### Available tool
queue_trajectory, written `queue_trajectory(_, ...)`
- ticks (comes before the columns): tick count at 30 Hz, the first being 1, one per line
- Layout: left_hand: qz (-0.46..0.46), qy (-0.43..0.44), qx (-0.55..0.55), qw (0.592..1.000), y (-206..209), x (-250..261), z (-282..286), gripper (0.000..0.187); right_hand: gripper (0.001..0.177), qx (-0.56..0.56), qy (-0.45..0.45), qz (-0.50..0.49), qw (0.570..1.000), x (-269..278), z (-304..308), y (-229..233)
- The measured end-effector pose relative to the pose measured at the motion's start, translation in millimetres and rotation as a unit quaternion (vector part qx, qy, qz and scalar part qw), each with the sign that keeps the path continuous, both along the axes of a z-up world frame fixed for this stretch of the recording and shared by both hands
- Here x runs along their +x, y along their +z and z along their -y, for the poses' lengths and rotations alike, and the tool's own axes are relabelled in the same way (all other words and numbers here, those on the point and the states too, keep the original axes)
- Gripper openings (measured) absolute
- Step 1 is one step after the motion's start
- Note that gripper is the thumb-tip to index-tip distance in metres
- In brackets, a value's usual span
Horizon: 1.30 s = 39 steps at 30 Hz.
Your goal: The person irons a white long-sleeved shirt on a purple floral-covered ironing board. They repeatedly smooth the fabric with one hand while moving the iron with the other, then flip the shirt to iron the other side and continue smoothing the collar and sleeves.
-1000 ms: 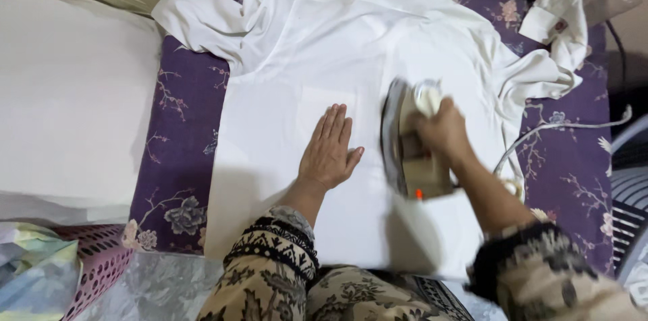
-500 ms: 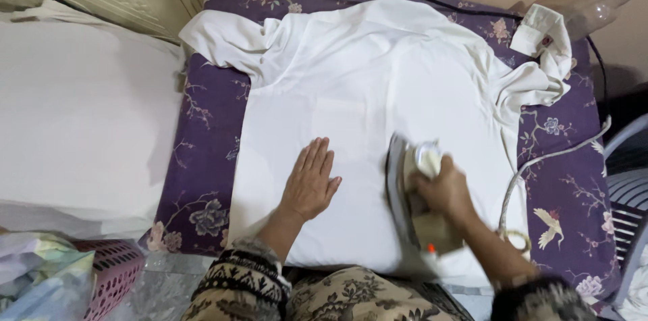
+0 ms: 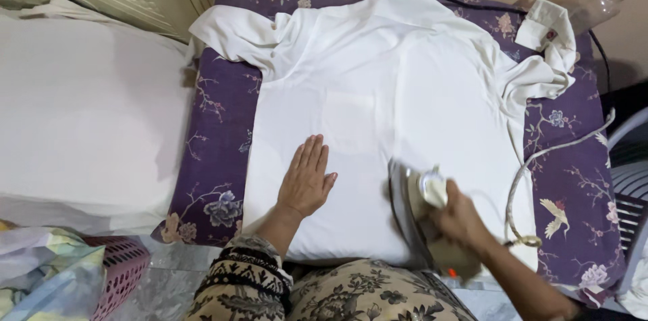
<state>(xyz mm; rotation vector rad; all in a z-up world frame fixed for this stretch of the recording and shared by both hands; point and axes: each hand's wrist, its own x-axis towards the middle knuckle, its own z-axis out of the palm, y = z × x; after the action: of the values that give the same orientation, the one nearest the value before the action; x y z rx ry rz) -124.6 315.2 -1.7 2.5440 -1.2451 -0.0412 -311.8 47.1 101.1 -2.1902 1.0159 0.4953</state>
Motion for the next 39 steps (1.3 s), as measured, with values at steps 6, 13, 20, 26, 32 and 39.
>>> queue_trajectory(6, -0.01, 0.009, 0.013, 1.0, 2, 0, 1, 0.07, 0.045, -0.061, 0.095, 0.031, 0.993, 5, -6, 0)
queue_trajectory(13, -0.005, 0.069, 0.037, 0.997, -5, -4, -38, 0.071, 0.041, -0.095, 0.161, 0.099, 0.977, 80, -11, 3)
queue_trajectory(20, -0.054, 0.122, 0.126, 0.983, 3, -3, -104, 0.074, 0.059, 0.107, -0.084, 0.18, 0.974, 84, -68, 12)
queue_trajectory(26, -0.008, 0.108, 0.075, 0.991, 9, -3, -107, 0.076, 0.06, 0.108, -0.127, 0.258, 0.952, 111, -65, 1)
queue_trajectory(32, 0.005, 0.116, -0.026, 0.993, 12, -6, -112, 0.07, 0.065, 0.074, -0.104, 0.311, 0.942, 206, -9, -30)
queue_trajectory(39, -0.029, 0.121, -0.014, 0.992, 17, -1, -111, 0.072, 0.054, 0.095, -0.127, 0.36, 0.919, 301, 35, -37)
